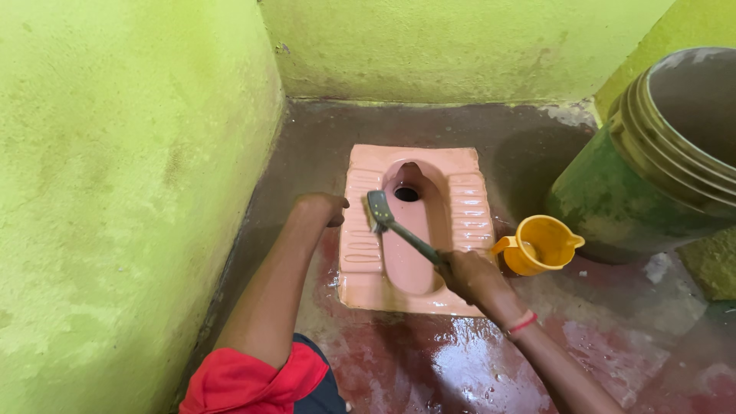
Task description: The person cleans a squat toilet using a brush and water from a pitcher.
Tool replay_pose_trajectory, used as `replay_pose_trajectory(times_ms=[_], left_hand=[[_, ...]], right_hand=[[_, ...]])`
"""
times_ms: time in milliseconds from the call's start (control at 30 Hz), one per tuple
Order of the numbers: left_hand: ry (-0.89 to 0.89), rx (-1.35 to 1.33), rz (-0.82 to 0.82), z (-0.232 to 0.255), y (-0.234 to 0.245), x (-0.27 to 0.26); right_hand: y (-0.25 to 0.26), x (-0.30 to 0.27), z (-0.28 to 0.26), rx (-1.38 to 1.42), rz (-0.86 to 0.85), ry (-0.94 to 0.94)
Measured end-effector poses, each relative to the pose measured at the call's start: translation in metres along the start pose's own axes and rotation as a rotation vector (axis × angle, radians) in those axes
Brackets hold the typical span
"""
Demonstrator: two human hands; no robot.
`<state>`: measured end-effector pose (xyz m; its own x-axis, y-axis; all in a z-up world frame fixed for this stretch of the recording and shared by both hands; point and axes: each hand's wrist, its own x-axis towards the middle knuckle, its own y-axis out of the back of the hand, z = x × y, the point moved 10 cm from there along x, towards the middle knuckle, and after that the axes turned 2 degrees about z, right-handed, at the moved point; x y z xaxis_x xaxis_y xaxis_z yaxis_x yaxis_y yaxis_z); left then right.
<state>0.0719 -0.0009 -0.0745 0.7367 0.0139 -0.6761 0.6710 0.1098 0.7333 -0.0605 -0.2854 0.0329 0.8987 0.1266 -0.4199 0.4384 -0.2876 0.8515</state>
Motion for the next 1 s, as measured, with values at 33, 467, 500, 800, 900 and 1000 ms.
replay_pose_trajectory(times_ms=[33,467,500,800,900,1000], left_hand=[[-0.017,0.056,0.023,0.000,0.001,0.000],[-0.048,0.107,0.006,-0.024,-0.018,0.037],[-0.050,0.105,0.005,-0.024,-0.021,0.042],[-0.059,0.065,-0.014,-0.023,-0.021,0.043],[-0.073,0.097,0.002,-0.018,-0.014,0.039],[-0.088,0.123,0.016,-0.014,-0.011,0.038]], right_hand=[[-0.002,0.006,0.001,0.037,-0.021,-0.036],[-0.008,0.135,-0.019,0.079,0.176,0.068],[-0.009,0.144,-0.015,0.101,0.208,0.088],[-0.044,0.132,0.021,0.219,0.234,0.129],[-0.065,0.089,0.031,0.254,0.151,0.024],[-0.071,0.046,0.036,0.260,0.103,-0.051]])
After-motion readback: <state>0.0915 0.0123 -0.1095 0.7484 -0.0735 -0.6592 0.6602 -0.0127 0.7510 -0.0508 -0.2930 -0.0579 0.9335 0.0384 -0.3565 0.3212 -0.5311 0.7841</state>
